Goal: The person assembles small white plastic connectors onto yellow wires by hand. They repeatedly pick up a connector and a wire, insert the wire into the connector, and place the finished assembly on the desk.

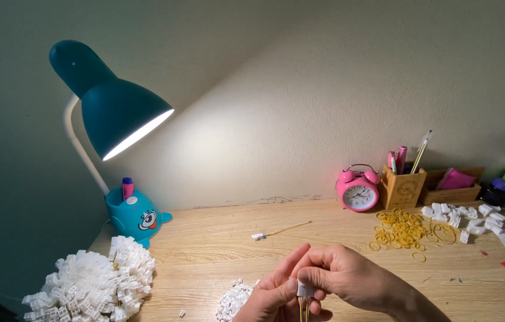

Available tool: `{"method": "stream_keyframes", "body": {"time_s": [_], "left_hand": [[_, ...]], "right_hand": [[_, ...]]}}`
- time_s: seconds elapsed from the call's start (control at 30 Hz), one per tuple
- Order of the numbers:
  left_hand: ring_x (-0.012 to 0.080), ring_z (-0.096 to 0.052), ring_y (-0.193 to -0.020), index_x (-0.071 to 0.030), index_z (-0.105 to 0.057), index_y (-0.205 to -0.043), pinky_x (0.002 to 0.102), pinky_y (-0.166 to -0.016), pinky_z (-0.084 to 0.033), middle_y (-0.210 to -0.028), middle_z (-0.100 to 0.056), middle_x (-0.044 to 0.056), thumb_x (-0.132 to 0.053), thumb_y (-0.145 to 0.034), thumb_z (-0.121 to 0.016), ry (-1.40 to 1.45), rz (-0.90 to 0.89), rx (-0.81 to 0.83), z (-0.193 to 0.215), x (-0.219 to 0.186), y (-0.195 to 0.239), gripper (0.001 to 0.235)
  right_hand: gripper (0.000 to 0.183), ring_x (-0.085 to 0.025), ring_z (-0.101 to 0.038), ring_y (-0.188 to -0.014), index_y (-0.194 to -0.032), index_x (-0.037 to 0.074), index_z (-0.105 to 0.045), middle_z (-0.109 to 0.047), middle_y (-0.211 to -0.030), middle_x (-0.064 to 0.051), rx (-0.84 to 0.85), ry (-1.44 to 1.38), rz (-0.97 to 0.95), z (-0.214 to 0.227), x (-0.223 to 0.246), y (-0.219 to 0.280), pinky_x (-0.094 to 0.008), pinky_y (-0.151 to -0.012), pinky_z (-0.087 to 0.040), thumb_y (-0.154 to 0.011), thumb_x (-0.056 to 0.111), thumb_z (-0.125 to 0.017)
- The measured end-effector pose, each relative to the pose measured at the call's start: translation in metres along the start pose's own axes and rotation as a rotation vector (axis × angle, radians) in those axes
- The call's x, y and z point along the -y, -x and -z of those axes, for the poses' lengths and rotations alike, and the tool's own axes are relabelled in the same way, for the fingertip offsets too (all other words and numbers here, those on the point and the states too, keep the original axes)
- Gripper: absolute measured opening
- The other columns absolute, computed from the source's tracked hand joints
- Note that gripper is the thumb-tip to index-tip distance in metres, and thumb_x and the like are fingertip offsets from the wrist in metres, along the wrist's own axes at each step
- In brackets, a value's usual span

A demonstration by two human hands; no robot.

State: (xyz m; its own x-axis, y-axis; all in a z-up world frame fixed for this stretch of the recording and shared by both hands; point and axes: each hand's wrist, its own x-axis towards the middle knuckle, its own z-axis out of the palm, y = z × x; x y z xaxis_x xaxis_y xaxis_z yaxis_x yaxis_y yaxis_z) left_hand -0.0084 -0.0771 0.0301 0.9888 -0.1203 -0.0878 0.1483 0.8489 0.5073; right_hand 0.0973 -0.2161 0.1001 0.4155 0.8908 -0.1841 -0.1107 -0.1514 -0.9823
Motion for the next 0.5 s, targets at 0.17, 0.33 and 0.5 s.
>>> {"method": "stream_keyframes", "body": {"time_s": [0.17,0.33,0.5], "left_hand": [[0.0307,-0.066,-0.078,-0.01,-0.043,-0.151,0.053,-0.087,-0.055,-0.119,-0.062,0.018,-0.013,-0.09,-0.059,-0.033,-0.025,0.017,0.022,0.0,-0.013,0.063],[0.0192,-0.065,-0.061,0.002,-0.059,-0.121,0.031,-0.061,-0.06,-0.092,-0.068,0.017,-0.024,-0.094,-0.061,-0.164,0.012,-0.037,0.016,-0.002,-0.014,0.038],[0.0047,-0.05,-0.047,-0.004,-0.068,-0.114,0.016,-0.041,-0.038,-0.08,-0.066,0.003,-0.018,-0.088,-0.07,-0.305,-0.056,-0.251,0.022,-0.004,-0.019,0.03]], "right_hand": [[0.02,-0.019,-0.063,-0.057,-0.091,-0.008,-0.072,-0.069,-0.069,-0.015,0.012,0.014,0.163,0.027,-0.027,-0.022,-0.029,-0.056,-0.051,-0.089,0.01,-0.064],[0.016,-0.018,-0.061,-0.068,-0.09,-0.004,-0.08,-0.07,-0.076,-0.011,-0.133,0.071,0.236,0.047,-0.047,-0.038,-0.029,-0.065,-0.052,-0.081,0.007,-0.075],[0.016,-0.017,-0.071,-0.081,-0.094,-0.001,-0.078,-0.073,-0.086,-0.009,-0.112,0.152,0.206,0.047,-0.05,-0.042,-0.029,-0.078,-0.056,-0.082,0.007,-0.072]]}}
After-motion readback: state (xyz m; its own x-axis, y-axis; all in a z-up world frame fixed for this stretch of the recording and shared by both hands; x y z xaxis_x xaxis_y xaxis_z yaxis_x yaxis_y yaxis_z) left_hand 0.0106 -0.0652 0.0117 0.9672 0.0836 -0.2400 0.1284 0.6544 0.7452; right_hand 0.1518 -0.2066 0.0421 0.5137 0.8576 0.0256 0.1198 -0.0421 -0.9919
